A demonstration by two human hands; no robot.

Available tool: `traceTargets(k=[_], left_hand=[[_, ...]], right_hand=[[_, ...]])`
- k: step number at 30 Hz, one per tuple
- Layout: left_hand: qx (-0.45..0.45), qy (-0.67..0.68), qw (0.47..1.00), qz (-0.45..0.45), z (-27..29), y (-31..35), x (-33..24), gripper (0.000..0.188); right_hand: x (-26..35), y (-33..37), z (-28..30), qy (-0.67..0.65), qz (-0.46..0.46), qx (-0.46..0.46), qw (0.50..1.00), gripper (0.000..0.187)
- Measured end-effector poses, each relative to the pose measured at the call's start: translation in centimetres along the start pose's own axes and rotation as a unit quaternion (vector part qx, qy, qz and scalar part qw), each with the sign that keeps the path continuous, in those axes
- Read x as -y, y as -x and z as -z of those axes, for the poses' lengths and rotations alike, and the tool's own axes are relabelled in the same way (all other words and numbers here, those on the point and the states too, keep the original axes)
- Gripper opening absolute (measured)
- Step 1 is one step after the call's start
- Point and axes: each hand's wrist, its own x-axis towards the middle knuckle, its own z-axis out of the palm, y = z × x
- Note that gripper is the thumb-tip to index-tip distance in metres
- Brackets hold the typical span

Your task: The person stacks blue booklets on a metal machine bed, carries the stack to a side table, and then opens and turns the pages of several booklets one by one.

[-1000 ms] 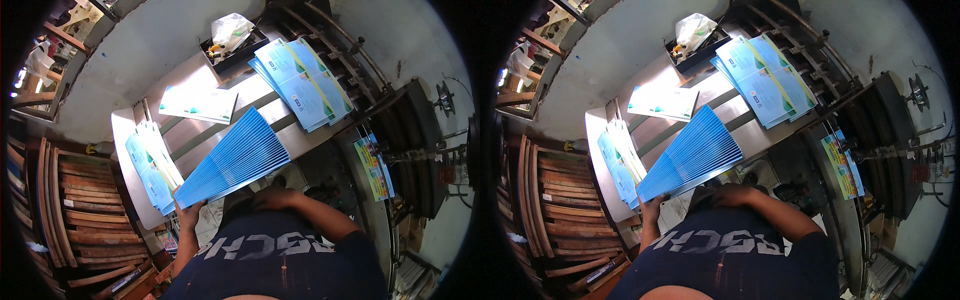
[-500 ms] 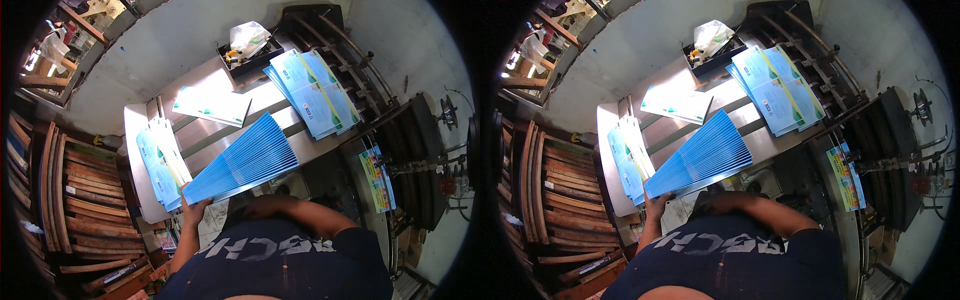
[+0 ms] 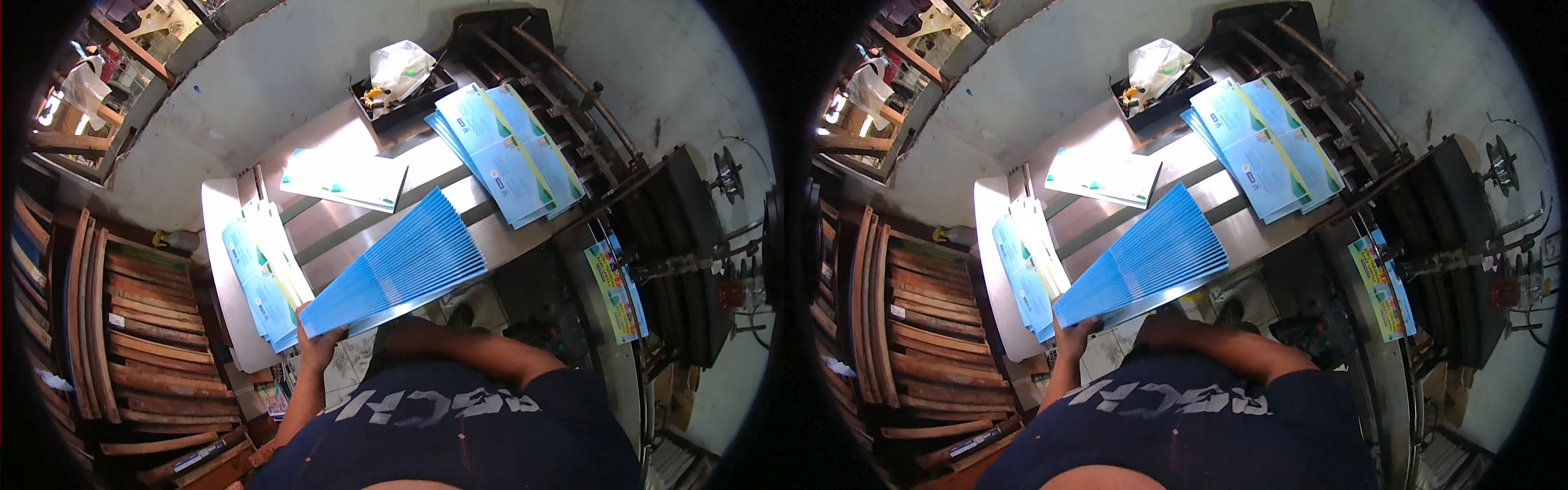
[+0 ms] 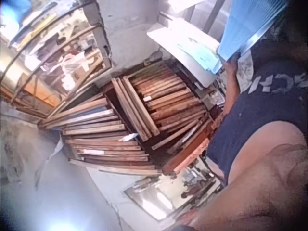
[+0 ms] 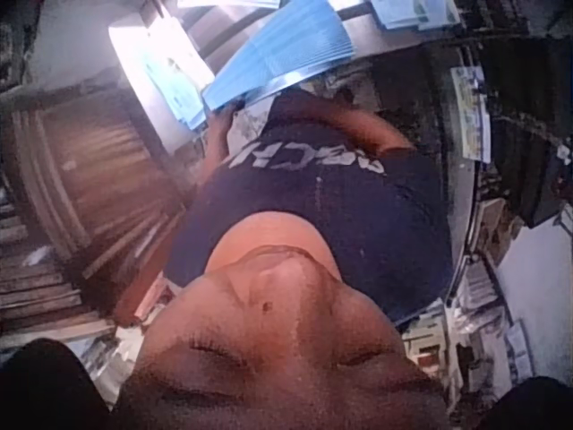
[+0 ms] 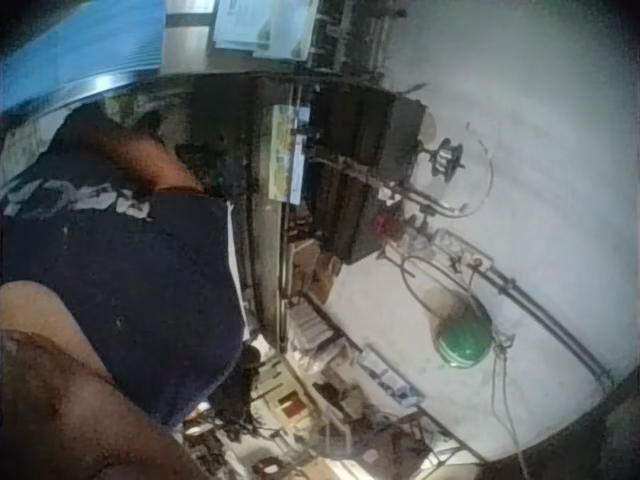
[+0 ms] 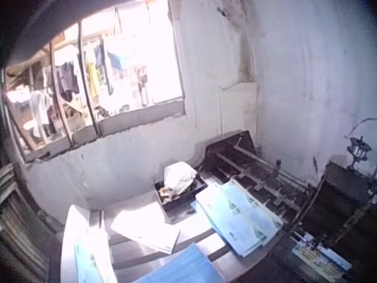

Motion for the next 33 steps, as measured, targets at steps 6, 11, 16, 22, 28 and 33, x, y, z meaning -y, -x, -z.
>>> traceTargets(k=[6, 11, 16, 22, 28, 33], left_hand=[[-0.007, 0.028, 0.999, -0.026, 0.1, 0.3, 2.7, 0.068], [-0.004, 0.076, 0.996, 0.048, -0.3, 0.5, 0.5, 0.068], [-0.004, -0.022, 0.996, -0.086, -0.6, 0.1, -0.8, 0.068], [0.011, -0.032, 0.995, -0.093, -0.8, 0.1, -1.5, 0.074], [-0.011, 0.117, 0.992, 0.034, -0.8, 0.3, -1.6, 0.074], [0.073, 0.099, 0.988, 0.095, 0.7, -1.9, -2.6, 0.057]], right_hand=[[-2.1, 8.0, -4.4, -0.167, -0.132, -0.129, 0.969, 0.041], [0.3, 16.8, -11.5, -0.161, -0.359, -0.156, 0.906, 0.030], [5.1, 19.5, -19.4, -0.257, -0.434, -0.046, 0.862, 0.026], [2.5, 17.9, -17.4, -0.285, -0.454, -0.006, 0.844, 0.030], [-3.6, 19.3, 2.0, -0.245, -0.260, -0.565, 0.744, 0.106], [-12.7, 15.6, 7.6, -0.348, -0.079, -0.504, 0.786, 0.121]])
